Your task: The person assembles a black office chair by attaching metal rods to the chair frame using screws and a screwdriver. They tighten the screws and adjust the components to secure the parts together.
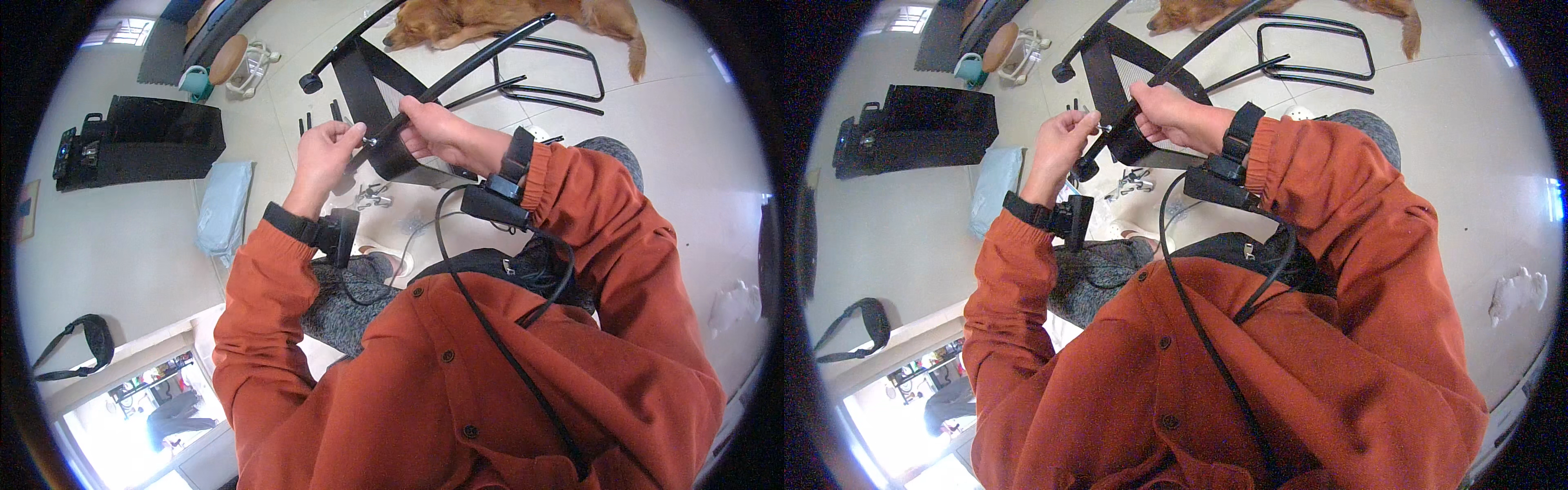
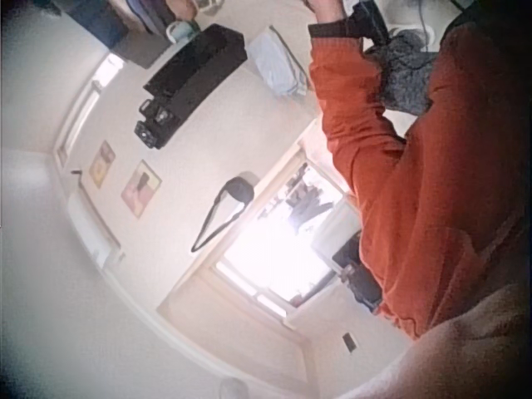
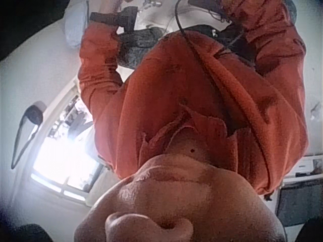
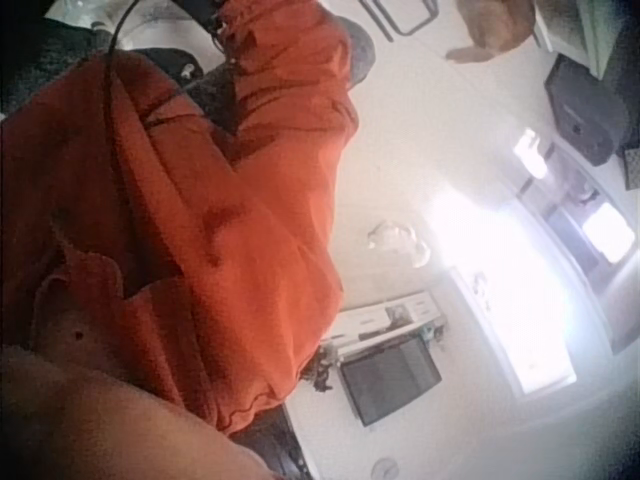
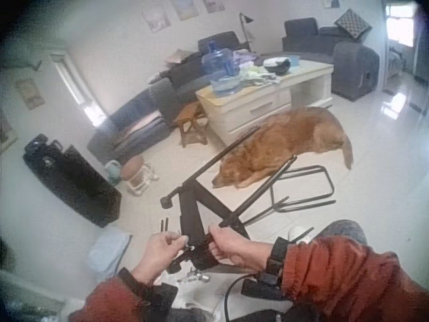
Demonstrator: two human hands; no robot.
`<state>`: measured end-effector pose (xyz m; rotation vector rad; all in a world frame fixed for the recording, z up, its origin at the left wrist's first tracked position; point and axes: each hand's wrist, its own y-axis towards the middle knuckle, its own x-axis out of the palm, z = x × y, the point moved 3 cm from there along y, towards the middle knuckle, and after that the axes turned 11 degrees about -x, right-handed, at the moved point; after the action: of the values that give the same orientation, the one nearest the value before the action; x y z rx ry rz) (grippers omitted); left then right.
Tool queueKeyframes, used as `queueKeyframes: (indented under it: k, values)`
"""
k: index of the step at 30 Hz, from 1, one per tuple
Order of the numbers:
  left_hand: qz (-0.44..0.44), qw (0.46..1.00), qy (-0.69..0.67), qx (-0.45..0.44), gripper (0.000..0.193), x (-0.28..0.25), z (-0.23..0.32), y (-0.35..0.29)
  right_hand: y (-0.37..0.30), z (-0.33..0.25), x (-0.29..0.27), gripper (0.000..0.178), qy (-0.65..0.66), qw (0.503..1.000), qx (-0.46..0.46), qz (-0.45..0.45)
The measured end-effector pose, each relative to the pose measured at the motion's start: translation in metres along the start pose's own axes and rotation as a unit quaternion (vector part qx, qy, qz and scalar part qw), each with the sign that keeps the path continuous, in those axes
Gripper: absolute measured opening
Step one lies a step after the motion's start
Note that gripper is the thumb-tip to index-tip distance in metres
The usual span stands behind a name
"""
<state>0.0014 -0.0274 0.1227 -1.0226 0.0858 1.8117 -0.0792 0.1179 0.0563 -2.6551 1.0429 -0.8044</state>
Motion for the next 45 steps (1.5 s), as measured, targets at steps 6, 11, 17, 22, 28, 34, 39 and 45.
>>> queueKeyframes:
  k: [6, 11, 17, 22, 28, 34, 39, 45]
  values:
    - [-0.05, 0.993, -0.107, 0.01, 0.023, 0.005, 0.008, 0.004, -0.002, -0.001, 0.004, 0.033, 0.057, 0.998, -0.016, 0.016]
    - [-0.012, 0.997, 0.008, 0.081, 0.016, 0.014, 0.023, 0.0, -0.002, -0.003, 0.002, 0.031, 0.05, 0.998, -0.017, 0.028]
    - [-0.017, 0.993, 0.024, 0.118, 0.016, 0.016, 0.031, -0.006, 0.0, -0.004, -0.001, 0.031, 0.058, 0.998, -0.03, 0.006]
    - [0.033, 0.936, 0.128, 0.326, 0.015, 0.015, 0.034, -0.011, 0.0, -0.006, -0.001, 0.031, 0.044, 0.998, -0.03, 0.015]
    - [0.043, 0.845, 0.289, 0.449, 0.027, 0.016, 0.034, -0.017, -0.002, -0.008, -0.003, 0.03, 0.054, 0.998, -0.031, 0.003]
    - [0.111, 0.881, 0.229, 0.398, 0.031, 0.011, 0.031, -0.038, 0.003, -0.01, -0.009, 0.028, 0.047, 0.998, -0.02, -0.028]
    - [0.003, 0.999, -0.03, 0.022, 0.031, 0.017, 0.015, -0.034, 0.007, -0.006, -0.008, 0.032, 0.038, 0.999, -0.032, -0.008]
    - [-0.103, 0.974, -0.192, -0.067, 0.029, 0.035, 0.021, -0.028, 0.004, -0.006, -0.005, 0.032, 0.058, 0.998, -0.024, 0.001]
